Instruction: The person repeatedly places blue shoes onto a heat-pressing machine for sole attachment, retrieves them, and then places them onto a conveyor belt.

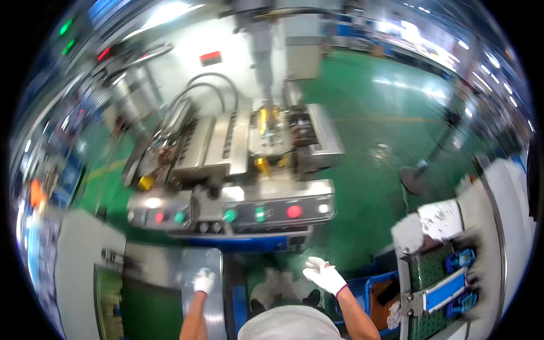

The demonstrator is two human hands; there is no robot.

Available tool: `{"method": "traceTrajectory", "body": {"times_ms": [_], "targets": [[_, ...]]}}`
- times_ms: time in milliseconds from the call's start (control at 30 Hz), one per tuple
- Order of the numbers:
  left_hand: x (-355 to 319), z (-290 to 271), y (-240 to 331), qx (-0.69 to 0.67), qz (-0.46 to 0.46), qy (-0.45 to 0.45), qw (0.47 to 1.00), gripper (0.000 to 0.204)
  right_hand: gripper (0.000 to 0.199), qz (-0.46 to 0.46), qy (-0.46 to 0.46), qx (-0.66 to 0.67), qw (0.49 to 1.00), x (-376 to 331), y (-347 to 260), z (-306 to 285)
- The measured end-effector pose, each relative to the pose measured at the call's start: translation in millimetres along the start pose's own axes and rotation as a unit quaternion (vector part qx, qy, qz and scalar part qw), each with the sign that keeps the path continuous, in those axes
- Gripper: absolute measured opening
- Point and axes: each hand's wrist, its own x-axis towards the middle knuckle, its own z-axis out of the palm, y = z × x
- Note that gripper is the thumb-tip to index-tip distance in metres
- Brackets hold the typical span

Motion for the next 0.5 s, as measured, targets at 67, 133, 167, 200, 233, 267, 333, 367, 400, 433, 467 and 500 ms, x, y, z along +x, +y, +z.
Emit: {"method": "traceTrajectory", "body": {"times_ms": [67,133,167,200,233,267,333,367,400,433,467,500], "targets": [[-12.7,-64.3,-138.4,-0.019,-0.200,0.183,0.962,0.035,0.063,0.000,-0.082,-0.020,0.996,18.8,-45.9,67.0],[-42.3,-111.0,-218.5,-0.075,-0.253,0.183,0.947,0.041,0.058,-0.042,-0.082,-0.077,0.993,37.7,-50.7,109.6],[-59.4,-123.9,-228.8,-0.035,-0.271,0.192,0.943,0.043,0.058,0.019,-0.086,-0.031,0.996,39.8,-52.4,124.0],[-88.1,-117.8,-275.5,-0.041,-0.278,0.242,0.929,0.043,0.058,0.005,-0.086,-0.022,0.996,44.1,-38.9,143.9],[-98.6,-117.3,-293.2,-0.072,-0.307,0.238,0.919,0.047,0.058,0.040,-0.086,-0.027,0.995,45.9,-44.3,159.1],[-113.1,-113.8,-313.6,-0.026,-0.343,0.216,0.914,0.051,0.059,0.090,-0.089,-0.051,0.991,53.8,-38.8,174.4],[-155.5,-89.7,-347.5,-0.087,-0.438,0.171,0.878,0.066,0.064,0.107,-0.133,-0.174,0.970,52.7,-26.2,198.9],[-163.6,-86.8,-355.0,-0.120,-0.484,0.133,0.857,0.075,0.057,0.131,-0.140,-0.225,0.955,52.6,-18.4,202.7],[-196.4,-66.8,-387.9,-0.125,-0.500,0.179,0.838,0.079,0.051,0.149,-0.161,-0.274,0.936,56.3,-6.4,209.5],[-221.3,-59.0,-428.4,-0.125,-0.507,0.232,0.821,0.082,0.051,0.056,-0.237,-0.468,0.849,88.0,28.3,209.6],[-214.7,-58.5,-434.1,-0.130,-0.550,0.195,0.802,0.087,0.055,0.107,-0.214,-0.442,0.864,64.6,2.4,220.7],[-242.4,-53.2,-467.7,-0.102,-0.553,0.241,0.791,0.089,0.060,0.119,-0.224,-0.464,0.849,44.8,-33.8,248.9]]}}
